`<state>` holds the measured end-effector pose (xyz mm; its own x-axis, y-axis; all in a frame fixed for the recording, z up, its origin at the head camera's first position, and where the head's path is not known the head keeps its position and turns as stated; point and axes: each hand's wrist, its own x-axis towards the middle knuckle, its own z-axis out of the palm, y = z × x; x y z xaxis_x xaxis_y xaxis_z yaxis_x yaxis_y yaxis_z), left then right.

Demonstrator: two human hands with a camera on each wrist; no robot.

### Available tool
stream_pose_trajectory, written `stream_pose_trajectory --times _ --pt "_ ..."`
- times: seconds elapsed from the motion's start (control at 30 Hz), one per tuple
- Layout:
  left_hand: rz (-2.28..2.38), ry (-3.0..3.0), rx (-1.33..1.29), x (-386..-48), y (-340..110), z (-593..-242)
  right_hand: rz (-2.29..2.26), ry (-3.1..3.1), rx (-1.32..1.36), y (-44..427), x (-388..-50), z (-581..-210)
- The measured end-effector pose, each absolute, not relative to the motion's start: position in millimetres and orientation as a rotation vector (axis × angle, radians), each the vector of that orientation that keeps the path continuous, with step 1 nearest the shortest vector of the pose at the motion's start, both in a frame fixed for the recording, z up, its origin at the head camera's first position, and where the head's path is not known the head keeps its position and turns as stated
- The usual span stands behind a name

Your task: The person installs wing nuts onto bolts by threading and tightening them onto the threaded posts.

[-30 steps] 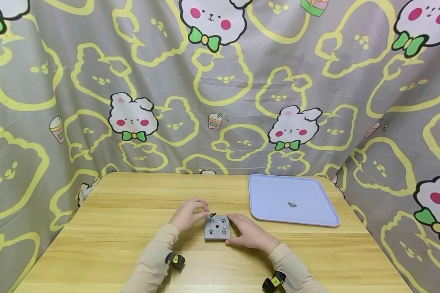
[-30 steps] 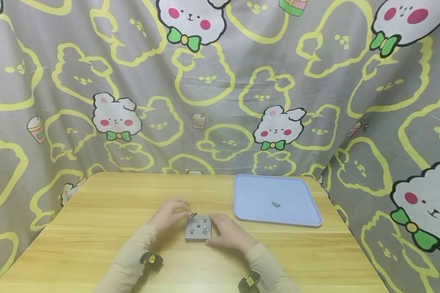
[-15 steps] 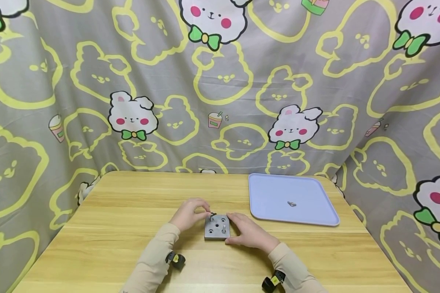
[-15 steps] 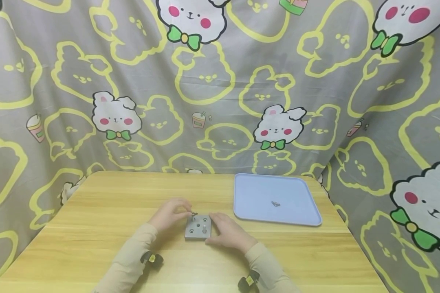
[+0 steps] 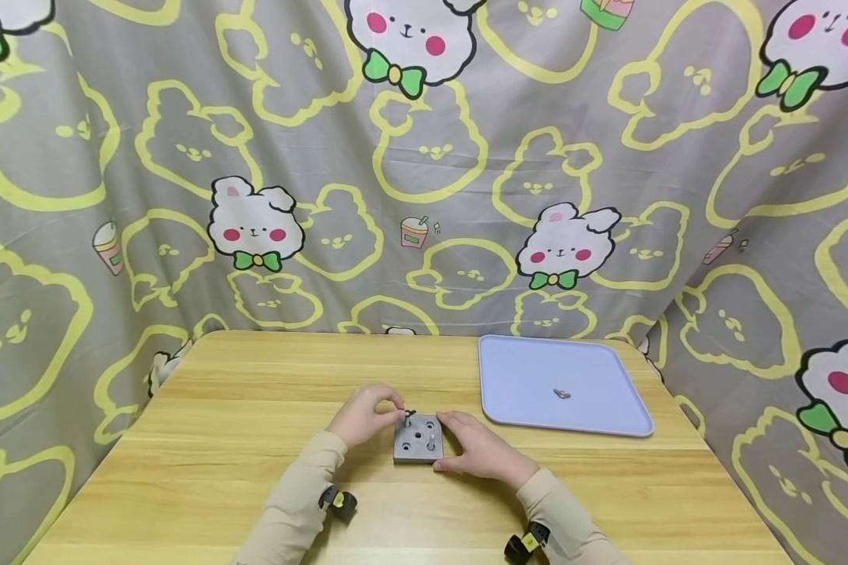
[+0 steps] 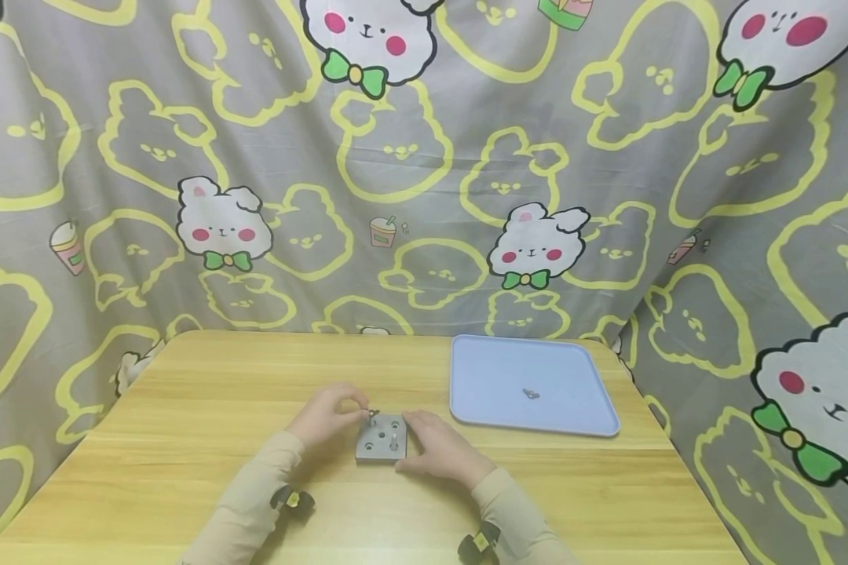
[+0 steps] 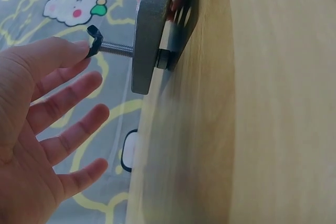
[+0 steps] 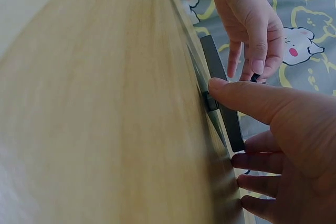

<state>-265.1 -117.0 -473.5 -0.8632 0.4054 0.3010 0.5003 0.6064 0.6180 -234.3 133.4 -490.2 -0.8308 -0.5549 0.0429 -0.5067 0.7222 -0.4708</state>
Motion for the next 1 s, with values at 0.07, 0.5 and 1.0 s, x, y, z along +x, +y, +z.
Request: stream_pose_trajectory --times 0.07,0.5,1.0 --pt "-1.096 -2.697 -0.775 -264.8 -116.7 -473.0 -0.724 2.822 -0.874 133.4 -234.4 -490.5" --pt "-1.059 -2.725 -0.801 -264.7 -114.7 -474.6 -0.706 2.825 -0.871 133.8 -235.3 -491.2" --pt "-1.026 -2.743 -0.755 -263.8 -111.0 -477.8 -0.704 2.831 -0.879 133.6 -235.4 -491.9"
